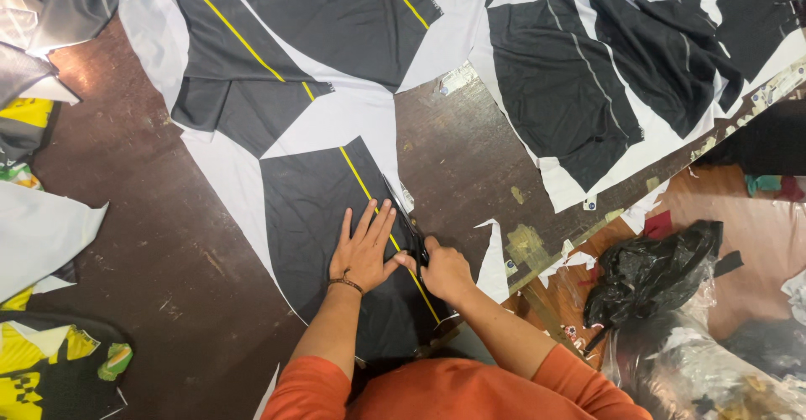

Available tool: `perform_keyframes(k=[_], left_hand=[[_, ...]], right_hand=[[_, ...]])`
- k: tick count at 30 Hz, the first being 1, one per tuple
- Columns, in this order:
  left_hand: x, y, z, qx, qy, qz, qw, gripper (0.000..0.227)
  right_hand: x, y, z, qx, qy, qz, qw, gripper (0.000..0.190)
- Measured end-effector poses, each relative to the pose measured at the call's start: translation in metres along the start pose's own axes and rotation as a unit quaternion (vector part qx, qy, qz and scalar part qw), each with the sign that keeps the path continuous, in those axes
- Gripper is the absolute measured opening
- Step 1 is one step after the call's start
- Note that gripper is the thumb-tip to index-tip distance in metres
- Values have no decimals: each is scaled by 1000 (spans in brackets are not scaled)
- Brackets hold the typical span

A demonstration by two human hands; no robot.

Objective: The person uses shears to cut black fabric pieces laid out on a table, following yellow guide lines. The person repeatedly cuts along the edges of the fabric, separating the pieces from the surrounding material.

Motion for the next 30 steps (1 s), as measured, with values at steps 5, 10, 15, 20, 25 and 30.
perform_keyframes(k=[5,10,15,20,25,30], left_hand=[[13,-2,-2,-2,1,-4,1000,87],[6,0,-3,-2,8,14,1000,82],[2,-1,-2,4,16,45,999,81],[0,0,-2,5,11,62,998,80],[0,-1,-2,5,0,64,998,79],[3,0,-3,8,-11,56,998,78]], right_hand=[[-23,-6,-18,3,26,-5,1000,47],[-24,1,-20,8,10,-1,1000,41],[-37,-6,-30,9,45,-2,999,41],[-44,1,-39,1,50,2,999,37],[-45,2,-45,0,60,-3,998,38],[-57,3,-58,-16,72,-14,997,41]])
Point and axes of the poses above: each hand's wrist, its own y-axis towards the middle knuckle, its own x-axis out of the palm, z = x × y, the point moved 9 cm from there along y, towards the middle knuckle, and after that the axes turned 14 degrees about x, right-handed, at the moved point
